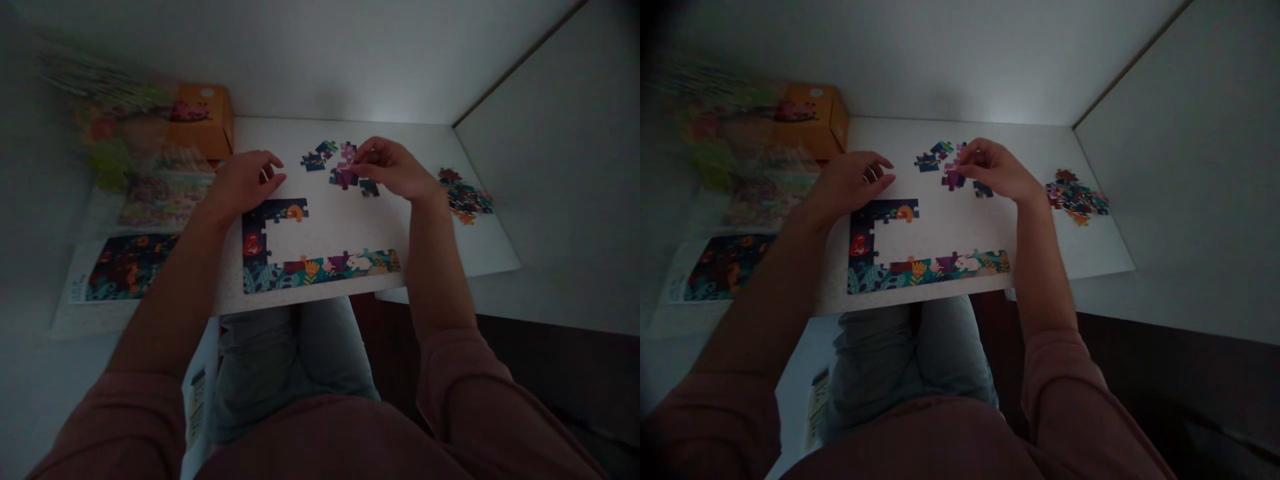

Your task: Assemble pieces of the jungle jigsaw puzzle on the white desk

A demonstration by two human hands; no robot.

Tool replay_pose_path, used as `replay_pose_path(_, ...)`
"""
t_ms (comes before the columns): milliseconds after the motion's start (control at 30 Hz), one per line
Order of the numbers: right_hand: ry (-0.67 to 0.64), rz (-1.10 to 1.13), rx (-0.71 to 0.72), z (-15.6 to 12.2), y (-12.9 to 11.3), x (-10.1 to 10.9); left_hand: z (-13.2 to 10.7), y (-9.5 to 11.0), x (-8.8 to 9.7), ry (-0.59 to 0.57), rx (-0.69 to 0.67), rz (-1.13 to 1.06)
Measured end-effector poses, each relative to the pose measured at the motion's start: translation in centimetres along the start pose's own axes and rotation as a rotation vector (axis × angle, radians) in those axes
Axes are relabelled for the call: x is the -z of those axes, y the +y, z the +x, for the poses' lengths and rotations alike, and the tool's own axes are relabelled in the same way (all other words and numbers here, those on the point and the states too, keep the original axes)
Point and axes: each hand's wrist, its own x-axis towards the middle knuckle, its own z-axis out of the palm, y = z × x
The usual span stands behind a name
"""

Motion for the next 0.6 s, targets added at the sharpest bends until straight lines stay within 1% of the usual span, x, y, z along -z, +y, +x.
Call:
replay_pose_path(67,0.043,-0.016,-0.019,-1.3,-0.5,0.6,0.1,-0.3,-0.2,0.008,-0.012,-0.011)
replay_pose_path(133,0.052,-0.024,-0.02,-3.0,-0.2,1.1,0.3,-0.6,-0.3,0.01,-0.017,-0.026)
replay_pose_path(267,0.071,-0.029,-0.002,-7.6,2.5,1.6,0.4,-0.8,-0.4,0.001,-0.035,-0.052)
replay_pose_path(400,0.161,-0.056,-0.039,-11.3,4.9,1.2,0.3,-0.5,-0.3,0.001,-0.049,-0.054)
replay_pose_path(500,0.238,-0.071,-0.064,-12.3,5.5,0.8,0.3,-0.2,-0.3,-0.002,-0.052,-0.056)
replay_pose_path(600,0.288,-0.059,-0.072,-12.3,5.9,0.5,0.3,-0.1,-0.3,-0.001,-0.066,-0.055)
